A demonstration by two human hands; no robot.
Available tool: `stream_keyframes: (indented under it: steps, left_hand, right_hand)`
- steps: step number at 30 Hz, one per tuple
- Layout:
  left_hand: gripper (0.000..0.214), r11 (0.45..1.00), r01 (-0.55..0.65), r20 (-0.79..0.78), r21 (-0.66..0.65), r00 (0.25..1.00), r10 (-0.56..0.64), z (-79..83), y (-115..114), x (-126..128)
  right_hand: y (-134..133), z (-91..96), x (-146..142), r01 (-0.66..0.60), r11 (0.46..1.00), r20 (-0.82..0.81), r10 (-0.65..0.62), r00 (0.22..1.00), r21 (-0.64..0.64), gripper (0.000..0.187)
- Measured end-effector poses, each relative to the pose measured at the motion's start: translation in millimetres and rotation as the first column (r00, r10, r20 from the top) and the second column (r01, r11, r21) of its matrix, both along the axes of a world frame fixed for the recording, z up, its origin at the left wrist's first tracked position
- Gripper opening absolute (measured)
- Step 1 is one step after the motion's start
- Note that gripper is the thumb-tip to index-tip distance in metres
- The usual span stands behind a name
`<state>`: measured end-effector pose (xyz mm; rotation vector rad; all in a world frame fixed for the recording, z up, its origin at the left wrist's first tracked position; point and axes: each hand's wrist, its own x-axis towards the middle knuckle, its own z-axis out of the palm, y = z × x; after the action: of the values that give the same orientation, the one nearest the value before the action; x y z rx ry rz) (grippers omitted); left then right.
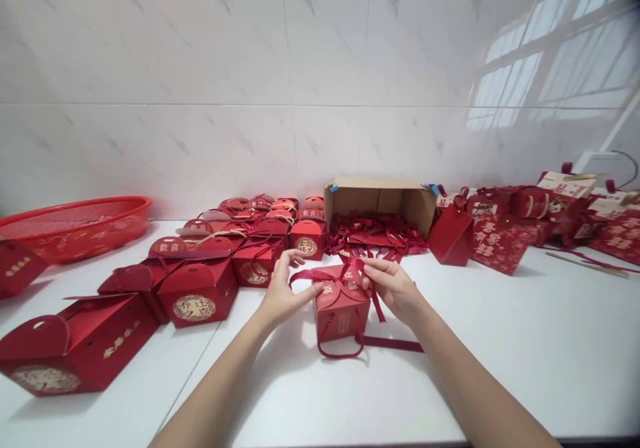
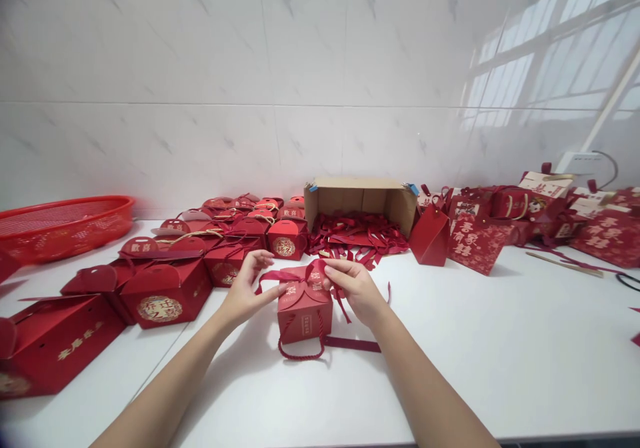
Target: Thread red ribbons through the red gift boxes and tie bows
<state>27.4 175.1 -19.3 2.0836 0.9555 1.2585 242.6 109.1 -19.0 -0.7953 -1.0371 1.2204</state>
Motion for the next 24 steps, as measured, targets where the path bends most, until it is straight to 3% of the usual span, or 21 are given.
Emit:
stream_keyframes:
  steps: [6,11,18,21,24]
  left_hand:
    - [0.049,0.989,0.068,-0.247,0.128,0.968,-0.035,30.2,-16.0,24.3]
    - [0.038,0.967,-0.069,-0.215,0.244,0.969,0.123,33.3,-24.7,54.1]
    - [0.029,0.876,-0.22,-0.135,0.428,0.943,0.303,33.9,-29.6,60.1]
    - [0.031,0.884,-0.215,-0.13,0.415,0.948,0.291,36.9,-34.9,62.5]
    - [0.033,0.936,-0.164,-0.097,0.31,0.974,0.203,40.0,-37.9,61.8]
  right_hand:
    - [4.3,-6.3,-0.9,-0.031,0.997,0.042,0.028,0.999,0.069,0.032]
    - [2.8,-4.1,-4.6,-0.033,0.994,0.063,0.027,0.998,0.102,0.037]
    - [-1.6,1.0,-10.9,0.004,0.99,0.082,-0.016,0.996,0.138,0.041]
    - [2.9,-1.8,-15.0,0.069,0.983,0.187,-0.101,0.977,0.168,0.042]
    - [8.4,-5.1,-19.3,0.09,0.974,0.271,-0.146,0.951,0.21,0.027]
